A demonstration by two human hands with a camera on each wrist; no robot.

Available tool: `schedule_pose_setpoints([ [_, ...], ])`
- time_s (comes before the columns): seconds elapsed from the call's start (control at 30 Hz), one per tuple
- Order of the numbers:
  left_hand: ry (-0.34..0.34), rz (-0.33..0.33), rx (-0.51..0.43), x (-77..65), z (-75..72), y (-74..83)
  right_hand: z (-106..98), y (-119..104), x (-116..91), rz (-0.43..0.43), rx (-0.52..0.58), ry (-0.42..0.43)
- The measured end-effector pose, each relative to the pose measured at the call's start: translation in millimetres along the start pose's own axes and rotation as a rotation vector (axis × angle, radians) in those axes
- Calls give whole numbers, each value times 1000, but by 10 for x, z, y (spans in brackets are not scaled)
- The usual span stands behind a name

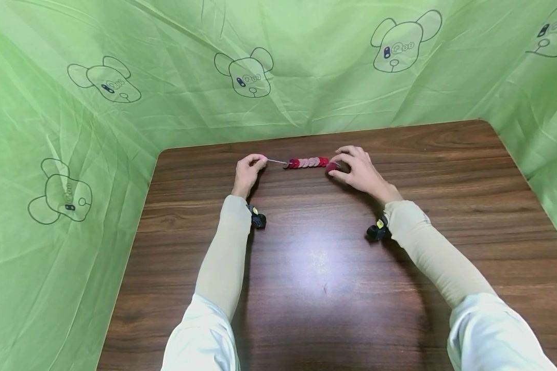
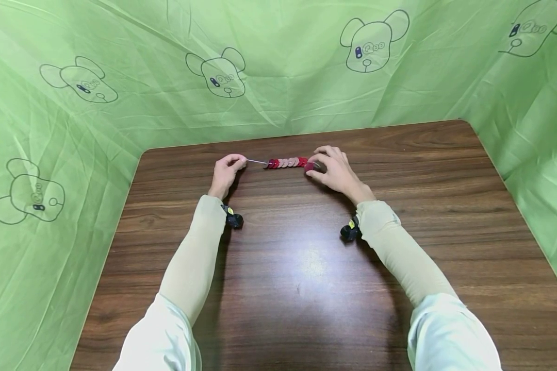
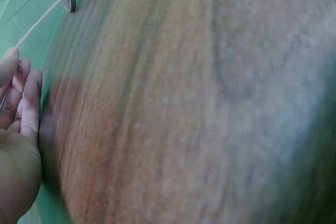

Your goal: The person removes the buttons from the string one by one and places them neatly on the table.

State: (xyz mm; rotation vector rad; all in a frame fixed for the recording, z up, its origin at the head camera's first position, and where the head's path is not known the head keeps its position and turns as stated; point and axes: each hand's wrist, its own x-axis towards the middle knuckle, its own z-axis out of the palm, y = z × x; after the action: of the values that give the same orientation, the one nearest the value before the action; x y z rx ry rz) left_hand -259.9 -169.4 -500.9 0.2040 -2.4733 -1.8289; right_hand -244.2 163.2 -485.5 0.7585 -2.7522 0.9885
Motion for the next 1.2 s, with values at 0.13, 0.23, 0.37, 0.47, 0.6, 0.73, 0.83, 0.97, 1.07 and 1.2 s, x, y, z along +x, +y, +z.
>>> schedule_pose_setpoints([
  [0.13,3,0,1,8,1,-5,71,-94,23,-23,8,-19],
  [0.23,2,-3,1,17,0,-9,121,-157,41,-40,3,-33],
  [0.37,-2,-7,-4,26,-2,-19,177,-241,55,-72,-2,-53],
  [0.47,-6,-7,-2,28,-5,-22,223,-286,62,-97,-9,-64],
  [0.6,-7,-11,-2,25,-7,-20,284,-337,68,-124,-19,-74],
  [0.73,-8,-20,-4,26,-6,-18,316,-408,60,-154,-16,-85],
  [0.83,-8,-20,1,29,-2,-12,330,-456,55,-185,-22,-96],
  [0.97,-6,-15,2,29,-2,-9,366,-493,49,-227,-48,-111],
  [1.07,-7,-13,6,27,-2,-11,393,-525,38,-249,-56,-124],
  [1.2,-9,-16,6,20,-2,-16,417,-589,13,-272,-57,-138],
])
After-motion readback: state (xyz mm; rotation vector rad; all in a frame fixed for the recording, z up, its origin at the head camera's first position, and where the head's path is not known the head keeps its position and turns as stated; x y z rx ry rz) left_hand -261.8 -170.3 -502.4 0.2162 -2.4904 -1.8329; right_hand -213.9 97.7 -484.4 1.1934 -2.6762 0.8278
